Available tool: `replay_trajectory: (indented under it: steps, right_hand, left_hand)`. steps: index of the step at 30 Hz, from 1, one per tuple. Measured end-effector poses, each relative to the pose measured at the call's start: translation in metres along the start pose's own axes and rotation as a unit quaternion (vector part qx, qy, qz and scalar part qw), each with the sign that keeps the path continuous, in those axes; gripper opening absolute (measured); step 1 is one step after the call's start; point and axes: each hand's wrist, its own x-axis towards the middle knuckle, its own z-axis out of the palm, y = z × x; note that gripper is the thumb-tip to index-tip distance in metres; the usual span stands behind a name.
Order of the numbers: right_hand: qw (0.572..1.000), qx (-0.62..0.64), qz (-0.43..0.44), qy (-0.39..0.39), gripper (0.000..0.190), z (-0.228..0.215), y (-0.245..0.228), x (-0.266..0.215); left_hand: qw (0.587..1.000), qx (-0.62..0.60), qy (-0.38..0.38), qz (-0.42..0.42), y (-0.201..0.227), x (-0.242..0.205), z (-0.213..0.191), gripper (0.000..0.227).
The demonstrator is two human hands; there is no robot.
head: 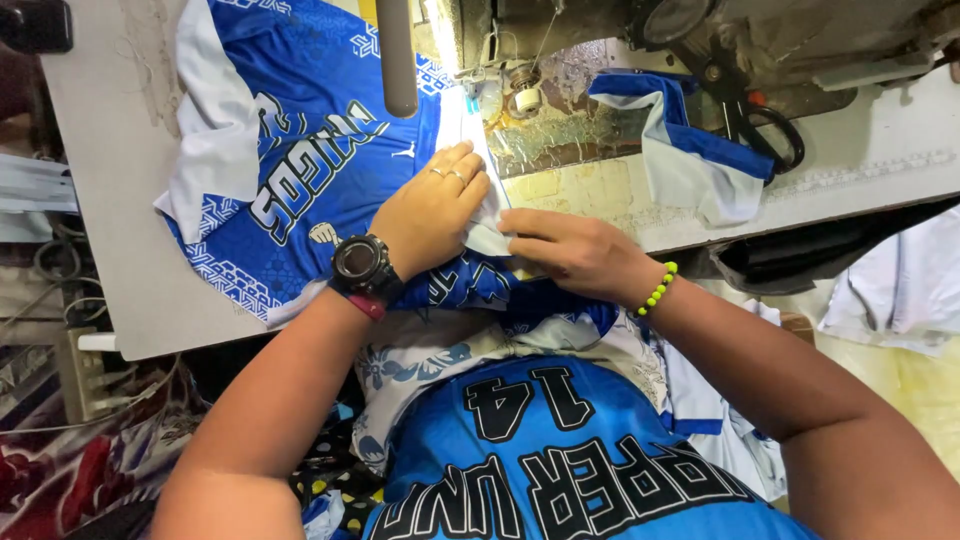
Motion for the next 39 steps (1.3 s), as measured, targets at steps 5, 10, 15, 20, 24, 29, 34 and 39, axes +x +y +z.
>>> replay_trajectory:
  steps: [5,10,15,20,24,29,34,39]
  right_hand:
    - [0.999,-0.034,-0.029,-0.005,0.021,0.005,0.002,-0.006]
    - [0.997,-0.051,-0.055,0.002,0.026,0.002,-0.001,-0.002]
    - [0.997,-0.053,-0.062,0.002,0.026,-0.001,-0.003,-0.001]
    - [0.995,-0.078,-0.064,-0.002,0.026,0.002,0.0,0.001]
    - [0.994,-0.085,-0.069,-0.017,0.026,0.0,0.002,0.009]
    - [0.993,-0.091,-0.071,-0.028,0.024,0.001,0.004,0.016]
    - [0.994,-0.091,-0.059,-0.009,0.023,0.006,0.011,0.029]
    - [0.991,-0.104,-0.053,0.058,0.022,0.02,0.032,0.038]
  left_hand:
    - [1.0,0.006,0.019,-0.004,0.008,-0.002,-0.001,0.027]
    - [1.0,-0.001,0.02,-0.008,0.014,-0.003,-0.006,0.032]
    - [0.999,0.001,0.046,0.003,0.015,-0.008,0.0,0.028]
    - [0.998,0.004,0.059,-0.02,0.021,-0.006,-0.004,0.022]
    - [0.997,0.004,0.072,-0.029,0.021,-0.01,-0.001,0.02]
    - [0.996,0.001,0.085,-0.029,0.022,-0.009,-0.005,0.019]
    - [0.996,-0.019,0.086,-0.02,0.003,-0.008,0.002,0.021]
    - [0.995,-0.061,0.081,0.012,-0.03,0.002,0.004,0.027]
